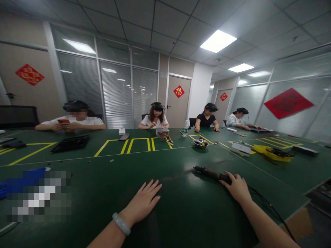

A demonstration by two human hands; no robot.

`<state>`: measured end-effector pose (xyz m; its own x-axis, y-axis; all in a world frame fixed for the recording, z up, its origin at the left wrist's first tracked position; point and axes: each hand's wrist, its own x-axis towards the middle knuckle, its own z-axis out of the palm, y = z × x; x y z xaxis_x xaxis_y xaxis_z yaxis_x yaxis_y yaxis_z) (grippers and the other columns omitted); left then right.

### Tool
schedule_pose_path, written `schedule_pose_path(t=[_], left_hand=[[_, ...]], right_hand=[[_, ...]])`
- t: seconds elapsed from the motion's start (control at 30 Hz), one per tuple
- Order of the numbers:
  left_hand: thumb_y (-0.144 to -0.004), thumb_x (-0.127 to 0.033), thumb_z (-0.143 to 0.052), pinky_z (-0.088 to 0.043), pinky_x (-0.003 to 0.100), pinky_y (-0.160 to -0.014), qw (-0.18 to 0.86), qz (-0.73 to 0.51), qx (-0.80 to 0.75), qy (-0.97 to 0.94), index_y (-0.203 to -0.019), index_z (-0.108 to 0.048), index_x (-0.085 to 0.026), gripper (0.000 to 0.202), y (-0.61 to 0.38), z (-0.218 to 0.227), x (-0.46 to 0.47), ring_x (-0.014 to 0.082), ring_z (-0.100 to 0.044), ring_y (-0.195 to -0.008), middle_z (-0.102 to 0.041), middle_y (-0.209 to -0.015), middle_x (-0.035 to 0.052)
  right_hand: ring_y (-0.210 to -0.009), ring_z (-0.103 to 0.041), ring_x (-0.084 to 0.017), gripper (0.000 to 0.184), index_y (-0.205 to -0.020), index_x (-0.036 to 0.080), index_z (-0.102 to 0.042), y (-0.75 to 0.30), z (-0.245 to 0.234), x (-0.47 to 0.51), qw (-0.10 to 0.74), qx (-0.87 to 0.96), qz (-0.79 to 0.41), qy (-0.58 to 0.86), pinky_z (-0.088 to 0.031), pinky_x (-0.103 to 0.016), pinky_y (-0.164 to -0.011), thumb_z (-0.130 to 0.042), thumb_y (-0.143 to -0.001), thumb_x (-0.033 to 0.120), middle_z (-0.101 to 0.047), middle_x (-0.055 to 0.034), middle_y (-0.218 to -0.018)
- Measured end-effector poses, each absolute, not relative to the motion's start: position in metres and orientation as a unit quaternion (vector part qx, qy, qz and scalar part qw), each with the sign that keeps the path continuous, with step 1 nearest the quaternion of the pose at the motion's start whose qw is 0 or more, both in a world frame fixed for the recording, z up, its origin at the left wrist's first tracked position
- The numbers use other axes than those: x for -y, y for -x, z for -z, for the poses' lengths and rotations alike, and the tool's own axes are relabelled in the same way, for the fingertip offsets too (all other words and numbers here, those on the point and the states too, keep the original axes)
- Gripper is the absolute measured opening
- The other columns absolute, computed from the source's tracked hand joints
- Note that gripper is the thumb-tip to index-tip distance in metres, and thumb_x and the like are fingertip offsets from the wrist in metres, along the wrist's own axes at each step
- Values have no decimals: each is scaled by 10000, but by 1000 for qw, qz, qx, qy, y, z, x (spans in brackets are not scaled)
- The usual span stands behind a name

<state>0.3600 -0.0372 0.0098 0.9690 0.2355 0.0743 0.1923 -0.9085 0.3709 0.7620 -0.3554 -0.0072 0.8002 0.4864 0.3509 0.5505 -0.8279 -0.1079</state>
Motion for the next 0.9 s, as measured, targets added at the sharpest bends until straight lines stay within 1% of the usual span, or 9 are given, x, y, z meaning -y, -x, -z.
schedule_pose_path(t=[0.07,0.13,0.3,0.4,0.5,0.6,0.73,0.83,0.9], left_hand=[[-982,-562,-229,-105,521,-1159,181,-61,-113,-975,-1485,-194,-371,539,-361,-10,38,234,-117,-1447,-163,-1569,-24],[-980,-565,-235,-103,521,-1159,181,-64,-114,-975,-1485,-203,-363,545,-361,-9,38,241,-121,-1447,-170,-1569,-17],[-966,-590,-264,-155,529,-1149,186,-75,-130,-971,-1474,-253,-360,558,-366,-11,39,257,-186,-1433,-239,-1554,-10],[-967,-576,-289,-237,480,-1140,181,-120,-139,-966,-1462,-313,-317,559,-369,-18,42,248,-261,-1410,-331,-1519,9],[-978,-528,-312,-294,454,-1126,163,-180,-134,-961,-1436,-360,-335,499,-368,-28,48,227,-326,-1380,-402,-1479,-15],[-988,-472,-332,-294,450,-1136,139,-224,-120,-957,-1417,-391,-338,453,-367,-33,51,212,-368,-1355,-447,-1447,-26],[-988,-437,-351,-283,454,-1146,119,-249,-105,-955,-1413,-407,-306,449,-368,-28,47,216,-387,-1341,-463,-1435,-5],[-991,-434,-343,-285,432,-1146,115,-248,-103,-956,-1421,-393,-301,454,-370,-21,43,205,-392,-1337,-454,-1442,-3],[-995,-437,-328,-280,418,-1145,111,-237,-104,-960,-1447,-344,-301,472,-371,-19,41,198,-392,-1337,-429,-1462,1]], right_hand=[[-1018,-567,-293,578,-1278,273,-547,-761,5,354,119,290,144,939,-394,-410,-882,-483,-811,608,-552,-112,-1100],[-971,-578,-273,521,-1223,278,-588,-759,2,352,134,298,132,936,-412,-371,-816,-504,-811,586,-546,-95,-1077],[-961,-573,-248,448,-1177,289,-609,-739,-7,339,162,323,110,926,-401,-341,-786,-544,-814,542,-544,-67,-1097],[-973,-565,-236,399,-1146,293,-619,-707,-14,312,183,357,93,911,-385,-330,-804,-594,-803,496,-551,-53,-1102],[-999,-551,-231,392,-1133,294,-618,-661,-20,272,209,398,73,890,-365,-331,-842,-649,-778,459,-550,-39,-1113],[-1022,-535,-228,410,-1122,299,-614,-609,-22,227,233,449,38,862,-348,-342,-872,-692,-750,453,-539,-27,-1122],[-1042,-518,-241,413,-1106,298,-606,-541,-19,175,234,497,9,835,-347,-365,-887,-695,-744,475,-525,-36,-1117],[-1069,-501,-245,394,-1175,272,-551,-507,-13,149,239,522,12,819,-343,-390,-918,-628,-799,359,-506,-60,-1157],[-1102,-485,-242,451,-1245,247,-494,-497,-11,143,250,544,9,801,-333,-397,-951,-572,-800,242,-492,-76,-1195]])
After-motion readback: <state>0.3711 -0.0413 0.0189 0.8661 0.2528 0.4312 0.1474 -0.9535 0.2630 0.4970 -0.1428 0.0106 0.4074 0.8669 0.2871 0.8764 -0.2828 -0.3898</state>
